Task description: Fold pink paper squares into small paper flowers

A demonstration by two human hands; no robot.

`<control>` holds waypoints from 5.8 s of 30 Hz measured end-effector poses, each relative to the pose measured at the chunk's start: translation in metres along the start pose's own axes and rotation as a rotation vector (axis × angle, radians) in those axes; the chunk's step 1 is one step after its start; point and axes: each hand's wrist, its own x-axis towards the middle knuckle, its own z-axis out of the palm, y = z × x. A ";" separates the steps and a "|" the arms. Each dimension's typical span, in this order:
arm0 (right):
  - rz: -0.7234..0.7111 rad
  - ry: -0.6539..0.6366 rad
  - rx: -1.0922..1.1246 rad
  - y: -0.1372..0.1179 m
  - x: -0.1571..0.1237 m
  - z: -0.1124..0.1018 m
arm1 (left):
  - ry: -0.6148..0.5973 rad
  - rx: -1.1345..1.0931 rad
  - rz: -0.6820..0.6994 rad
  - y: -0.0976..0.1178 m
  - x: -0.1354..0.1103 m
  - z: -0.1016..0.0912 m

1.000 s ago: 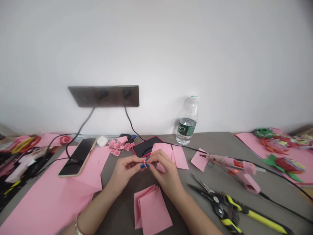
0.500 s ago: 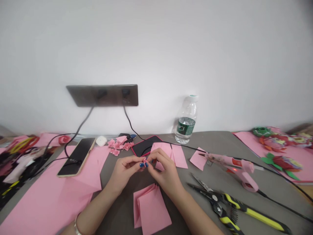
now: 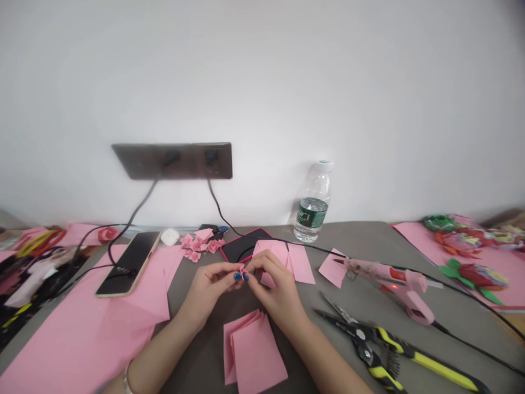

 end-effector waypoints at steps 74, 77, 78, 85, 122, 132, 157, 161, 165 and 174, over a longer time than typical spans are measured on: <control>0.024 -0.042 0.122 0.001 0.003 -0.004 | -0.120 -0.202 -0.188 0.008 0.000 0.000; 0.045 -0.038 0.119 0.002 0.003 -0.004 | -0.114 -0.197 -0.184 0.008 0.001 -0.001; 0.053 -0.035 0.118 0.002 0.003 -0.003 | -0.102 -0.198 -0.175 0.007 0.001 -0.001; 0.067 -0.019 0.124 0.005 0.001 0.000 | -0.033 -0.197 -0.124 0.005 0.003 0.001; 0.233 -0.044 0.429 0.011 0.001 0.005 | -0.007 -0.191 -0.124 0.002 0.002 0.002; 0.115 0.024 0.196 0.011 0.002 0.003 | -0.005 -0.195 -0.137 0.007 0.004 0.002; -0.042 -0.092 -0.166 -0.001 0.000 -0.001 | -0.050 -0.108 -0.147 0.005 0.003 0.000; 0.035 -0.064 -0.119 0.000 0.001 -0.002 | -0.074 -0.072 -0.140 0.004 0.003 -0.001; 0.037 -0.069 -0.087 0.000 0.001 -0.002 | -0.071 0.005 -0.108 0.001 0.003 -0.002; 0.042 -0.076 -0.064 0.000 0.001 -0.002 | -0.069 0.177 0.023 0.005 0.002 0.000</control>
